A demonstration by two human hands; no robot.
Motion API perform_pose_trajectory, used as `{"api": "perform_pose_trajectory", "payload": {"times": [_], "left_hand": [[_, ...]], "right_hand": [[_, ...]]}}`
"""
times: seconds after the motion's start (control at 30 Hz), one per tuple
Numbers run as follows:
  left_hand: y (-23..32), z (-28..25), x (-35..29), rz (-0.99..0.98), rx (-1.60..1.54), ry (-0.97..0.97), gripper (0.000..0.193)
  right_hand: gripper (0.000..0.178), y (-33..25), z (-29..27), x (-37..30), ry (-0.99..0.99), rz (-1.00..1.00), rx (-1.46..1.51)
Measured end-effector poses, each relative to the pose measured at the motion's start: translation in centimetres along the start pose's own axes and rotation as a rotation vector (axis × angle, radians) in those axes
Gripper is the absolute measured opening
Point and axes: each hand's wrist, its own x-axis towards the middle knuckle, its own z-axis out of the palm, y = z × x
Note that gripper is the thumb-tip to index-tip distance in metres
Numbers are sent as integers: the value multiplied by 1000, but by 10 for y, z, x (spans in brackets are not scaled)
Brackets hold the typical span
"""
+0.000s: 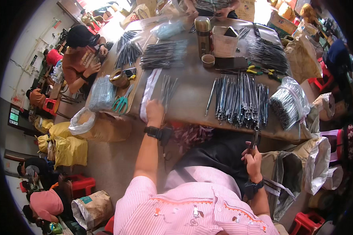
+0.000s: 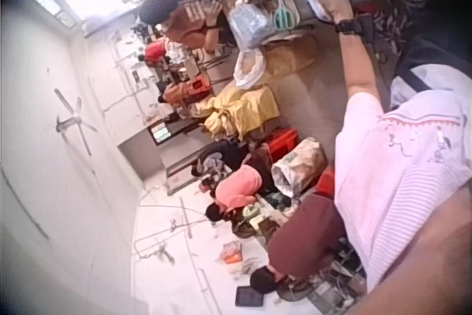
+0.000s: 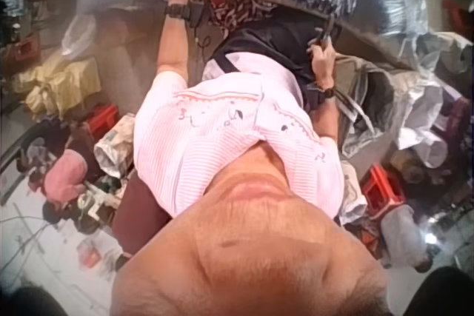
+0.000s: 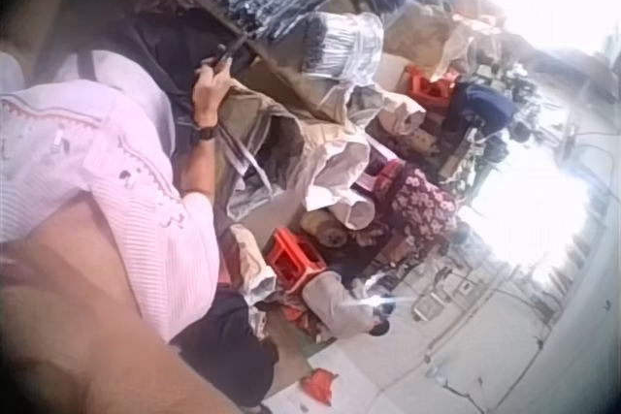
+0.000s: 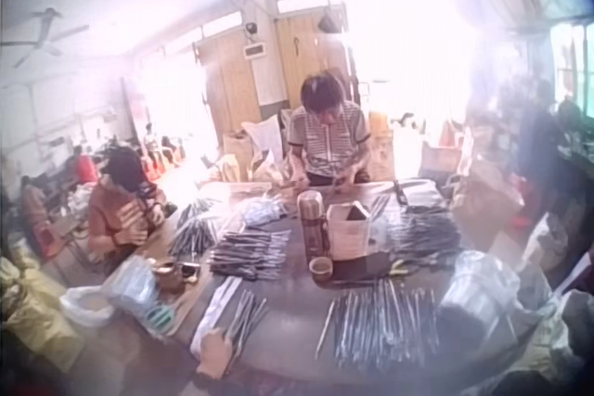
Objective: The person repeatedly picks up thin metal rods from a pile on the table, uses pliers to cut them into shorter segments, and places the cut pieces back on the table. The process is repeated continuously with multiple rods.
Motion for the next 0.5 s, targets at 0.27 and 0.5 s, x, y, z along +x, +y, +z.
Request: {"api": "perform_pose_trajectory", "payload": {"times": [0.27, 0.5], "left_hand": [[29, -2, -4, -62, 148, 39, 56], [15, 4, 8, -40, -17, -104, 38]], "right_hand": [[41, 4, 0, -9, -23, 38, 28], [41, 4, 3, -10, -1, 59, 32]]}}
